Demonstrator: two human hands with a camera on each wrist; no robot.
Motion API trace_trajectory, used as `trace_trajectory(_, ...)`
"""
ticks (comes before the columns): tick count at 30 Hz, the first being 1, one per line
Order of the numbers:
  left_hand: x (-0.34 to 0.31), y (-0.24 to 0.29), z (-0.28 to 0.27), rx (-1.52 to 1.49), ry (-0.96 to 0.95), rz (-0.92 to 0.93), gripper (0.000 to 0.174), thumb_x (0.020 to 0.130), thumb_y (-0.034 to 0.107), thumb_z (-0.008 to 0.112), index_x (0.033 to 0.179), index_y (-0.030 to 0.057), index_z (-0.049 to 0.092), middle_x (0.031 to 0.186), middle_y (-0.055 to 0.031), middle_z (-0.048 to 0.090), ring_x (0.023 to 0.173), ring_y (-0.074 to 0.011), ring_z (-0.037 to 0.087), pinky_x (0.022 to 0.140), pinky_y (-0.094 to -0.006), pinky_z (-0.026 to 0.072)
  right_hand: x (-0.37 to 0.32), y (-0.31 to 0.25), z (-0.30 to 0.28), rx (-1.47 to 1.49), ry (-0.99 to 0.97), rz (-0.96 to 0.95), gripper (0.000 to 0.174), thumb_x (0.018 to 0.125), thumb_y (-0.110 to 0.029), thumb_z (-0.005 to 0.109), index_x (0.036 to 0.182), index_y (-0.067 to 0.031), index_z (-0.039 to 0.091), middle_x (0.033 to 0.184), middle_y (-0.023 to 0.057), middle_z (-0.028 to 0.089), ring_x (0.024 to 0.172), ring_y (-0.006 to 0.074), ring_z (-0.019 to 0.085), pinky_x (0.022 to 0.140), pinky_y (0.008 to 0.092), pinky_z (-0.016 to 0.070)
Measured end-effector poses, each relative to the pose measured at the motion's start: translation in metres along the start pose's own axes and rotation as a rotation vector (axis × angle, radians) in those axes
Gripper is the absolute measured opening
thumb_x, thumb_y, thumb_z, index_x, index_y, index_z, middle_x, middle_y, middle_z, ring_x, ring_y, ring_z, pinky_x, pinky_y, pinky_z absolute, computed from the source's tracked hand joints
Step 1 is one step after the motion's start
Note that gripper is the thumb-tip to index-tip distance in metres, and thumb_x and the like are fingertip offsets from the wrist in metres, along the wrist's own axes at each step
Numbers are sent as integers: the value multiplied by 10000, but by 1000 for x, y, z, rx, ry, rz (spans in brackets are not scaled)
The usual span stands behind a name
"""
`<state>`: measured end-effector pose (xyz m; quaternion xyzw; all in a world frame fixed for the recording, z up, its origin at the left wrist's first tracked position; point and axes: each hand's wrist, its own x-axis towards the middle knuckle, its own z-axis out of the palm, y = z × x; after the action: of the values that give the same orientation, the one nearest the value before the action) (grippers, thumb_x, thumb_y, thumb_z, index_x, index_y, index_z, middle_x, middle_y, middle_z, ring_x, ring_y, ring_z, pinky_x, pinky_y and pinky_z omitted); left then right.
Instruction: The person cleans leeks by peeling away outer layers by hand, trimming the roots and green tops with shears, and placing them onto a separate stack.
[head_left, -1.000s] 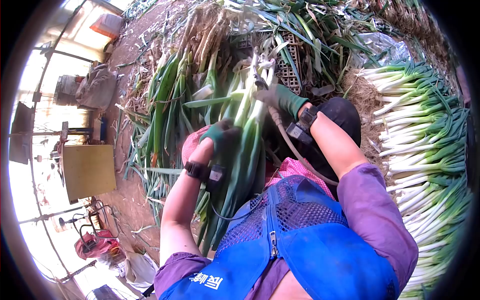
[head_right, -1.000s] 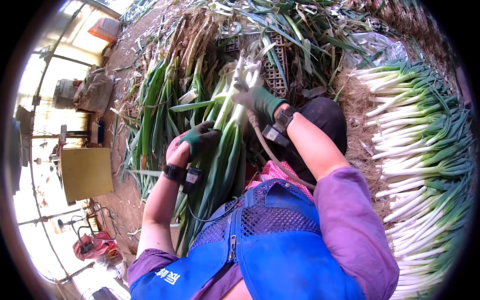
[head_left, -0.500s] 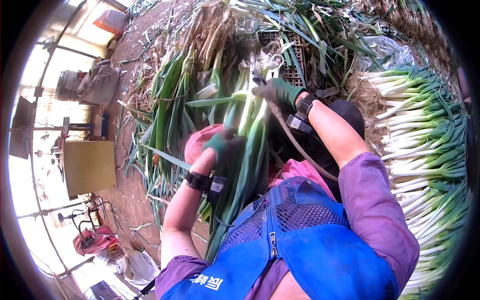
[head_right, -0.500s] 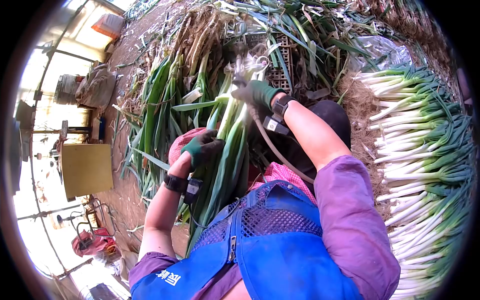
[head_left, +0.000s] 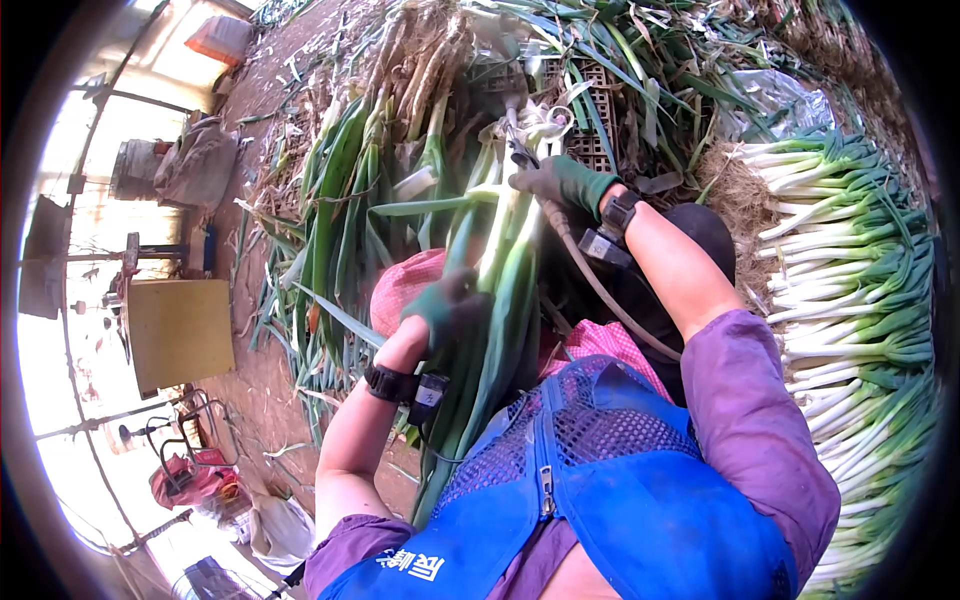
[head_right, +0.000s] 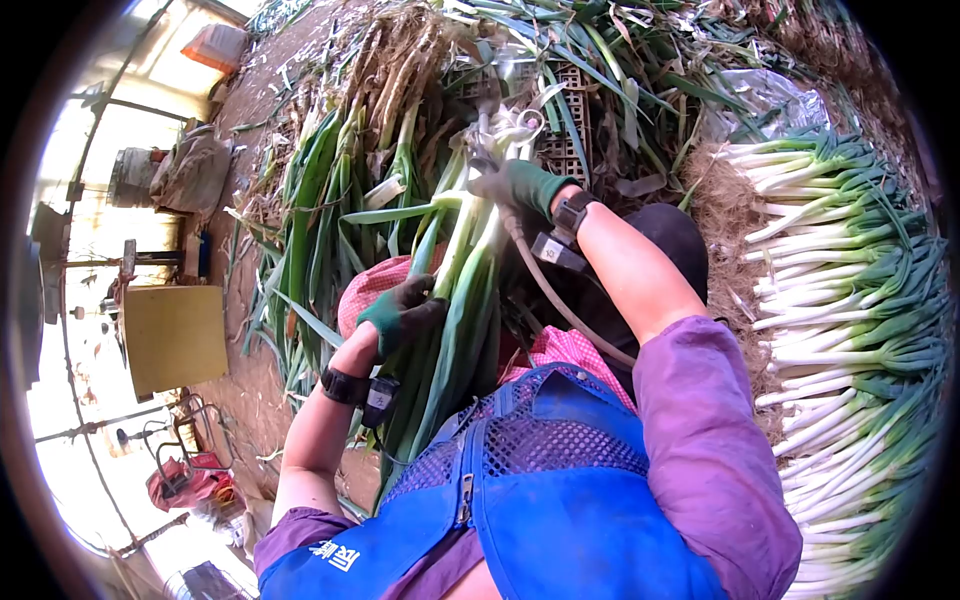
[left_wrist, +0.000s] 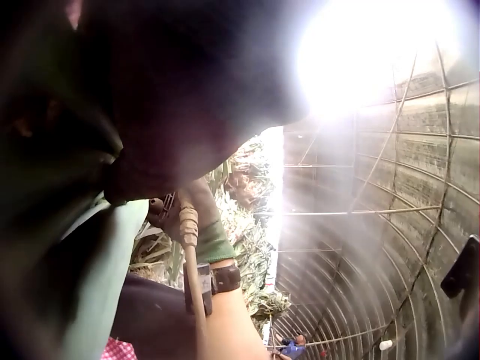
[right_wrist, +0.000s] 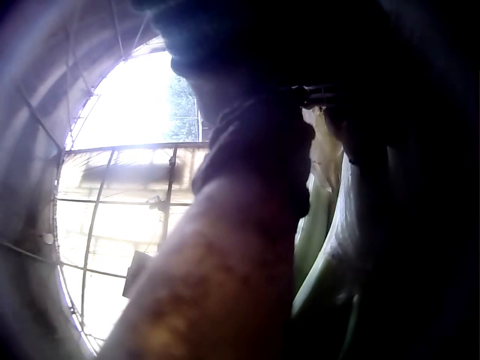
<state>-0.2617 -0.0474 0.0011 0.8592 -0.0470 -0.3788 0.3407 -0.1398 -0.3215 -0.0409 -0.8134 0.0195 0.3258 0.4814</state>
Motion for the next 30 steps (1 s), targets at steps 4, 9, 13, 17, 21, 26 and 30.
trace_trajectory(4, 9, -4, -35, -222, -228, -73, 368, 924, 269, 684, 1204, 37, 633, 985, -20, 665, 880, -90, 604, 748, -256, 501, -6, 12, 14, 3, -53, 19, 623, 838, -561, 616, 919, 50, 703, 801, 180, 680, 737, 248, 651, 678, 351, 507)
trace_trajectory(9, 67, -14, -110, -361, 318, -16, 367, 894, 255, 708, 1180, 31, 653, 1028, -43, 686, 877, -130, 643, 782, -275, 540, -50, 23, 14, 169, -45, -10, 577, 852, -527, 650, 972, 37, 635, 799, 90, 623, 691, 188, 652, 591, 297, 535)
trace_trajectory(13, 162, -86, -190, 187, 885, 93, 505, 844, 313, 649, 1278, 58, 609, 1181, -201, 674, 1074, -328, 658, 942, -391, 499, -95, 25, 25, 490, -79, -102, 401, 915, -386, 658, 1008, -4, 578, 823, 52, 569, 620, 126, 610, 548, 253, 538)
trace_trajectory(17, 193, -78, -206, 272, 867, -111, 685, 782, 408, 685, 1336, 30, 548, 1259, -248, 623, 1191, -377, 594, 1013, -414, 462, -92, 64, 43, 427, 88, 32, 348, 905, -363, 676, 924, -42, 544, 742, 13, 548, 569, 105, 585, 516, 249, 506)
trace_trajectory(21, 180, -31, -172, 257, 767, -276, 822, 730, 528, 696, 1366, 55, 479, 1229, -261, 628, 1173, -380, 605, 1008, -424, 465, -79, 53, 47, 343, 90, 74, 333, 893, -352, 690, 871, -69, 515, 693, -15, 531, 528, 92, 556, 494, 249, 473)
trace_trajectory(26, 159, -13, -157, 497, 591, -191, 706, 721, 443, 731, 1321, 125, 536, 1192, -214, 660, 1082, -394, 639, 957, -442, 489, -59, 63, 61, 243, 108, 57, 400, 858, -408, 694, 941, -37, 570, 718, 27, 577, 587, 121, 573, 546, 287, 484)
trace_trajectory(30, 156, -1, -169, 393, 567, -250, 884, 652, 630, 758, 1310, 77, 555, 1387, -251, 510, 1246, -367, 542, 1010, -432, 467, -58, 60, 63, 219, 99, 87, 541, 806, -511, 689, 988, -8, 603, 771, 105, 655, 713, 216, 648, 680, 352, 516)
